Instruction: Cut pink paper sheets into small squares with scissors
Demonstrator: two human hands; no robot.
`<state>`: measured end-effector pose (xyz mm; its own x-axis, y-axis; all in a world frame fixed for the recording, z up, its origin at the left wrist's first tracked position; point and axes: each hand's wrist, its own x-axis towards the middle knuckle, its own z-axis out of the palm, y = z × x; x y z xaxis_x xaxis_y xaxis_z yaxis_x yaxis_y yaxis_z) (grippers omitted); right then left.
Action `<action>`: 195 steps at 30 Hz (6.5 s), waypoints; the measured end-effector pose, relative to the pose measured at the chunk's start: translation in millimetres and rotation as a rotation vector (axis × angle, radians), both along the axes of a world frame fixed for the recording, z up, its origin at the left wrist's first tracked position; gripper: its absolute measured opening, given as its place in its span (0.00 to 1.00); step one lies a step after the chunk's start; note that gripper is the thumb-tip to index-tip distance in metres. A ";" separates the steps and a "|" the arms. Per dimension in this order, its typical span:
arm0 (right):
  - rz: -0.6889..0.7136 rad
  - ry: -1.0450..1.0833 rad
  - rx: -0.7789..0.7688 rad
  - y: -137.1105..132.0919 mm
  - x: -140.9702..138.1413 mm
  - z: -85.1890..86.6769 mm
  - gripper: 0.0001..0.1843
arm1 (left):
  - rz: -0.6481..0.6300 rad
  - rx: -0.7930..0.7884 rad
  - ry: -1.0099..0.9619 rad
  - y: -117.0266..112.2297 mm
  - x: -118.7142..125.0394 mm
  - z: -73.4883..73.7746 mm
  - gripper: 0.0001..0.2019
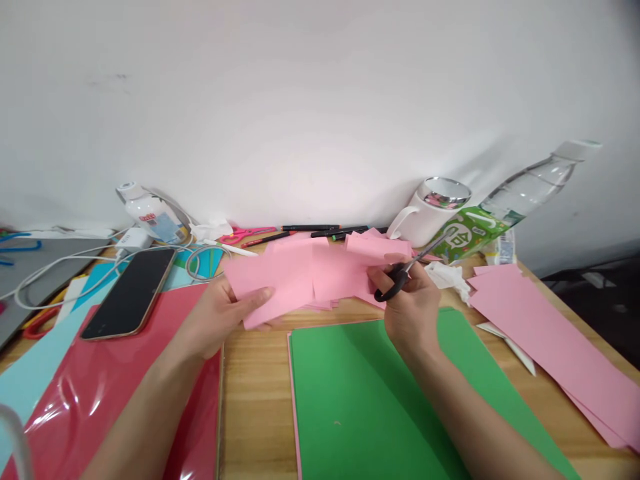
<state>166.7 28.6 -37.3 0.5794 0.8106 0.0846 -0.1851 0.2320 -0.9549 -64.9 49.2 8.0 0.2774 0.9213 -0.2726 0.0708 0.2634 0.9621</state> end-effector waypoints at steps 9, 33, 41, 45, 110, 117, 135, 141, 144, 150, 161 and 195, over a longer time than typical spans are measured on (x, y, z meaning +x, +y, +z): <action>0.080 0.025 -0.017 0.3 1.3 1.8 0.16 | 0.005 -0.097 -0.129 3.1 -5.5 -0.7 0.05; 0.804 -1.049 0.131 -9.0 -26.2 -20.8 0.30 | 0.075 -0.206 -0.069 10.3 3.4 -18.6 0.06; 0.786 -1.053 0.106 -5.5 -27.1 -22.3 0.29 | -0.045 -0.089 0.014 9.2 3.2 -21.9 0.09; 0.784 -1.037 0.087 -5.4 -26.1 -22.7 0.28 | -0.045 -0.009 0.044 10.0 2.9 -23.5 0.13; 0.937 -0.033 -0.152 -18.9 -35.7 -2.7 0.24 | 0.114 -0.127 -0.324 -4.2 12.1 -0.5 0.19; 0.927 -0.037 -0.142 -19.1 -36.6 -1.4 0.21 | 0.107 -0.173 -0.307 -3.4 10.5 -1.8 0.19; 0.919 -0.036 -0.149 -20.0 -37.9 -2.1 0.23 | 0.092 -0.177 -0.319 -3.1 10.9 -0.8 0.24; 0.916 -0.025 -0.154 -19.8 -38.3 -5.2 0.23 | 0.116 -0.190 -0.298 -4.0 12.5 3.0 0.23; 0.919 -0.005 -0.145 -19.8 -38.7 -6.9 0.23 | 0.129 -0.195 -0.296 -4.6 13.3 5.1 0.24; 0.913 -0.010 -0.139 -20.0 -39.4 -7.2 0.22 | 0.153 -0.221 -0.302 -2.9 14.2 6.1 0.25; 0.939 0.035 -0.140 -18.6 -39.3 -6.2 0.25 | 0.085 -0.200 -0.265 -4.3 11.4 2.2 0.25; 0.957 -0.030 -0.121 -20.7 -38.0 -1.6 0.23 | 0.039 -0.174 -0.246 -3.9 8.0 4.6 0.18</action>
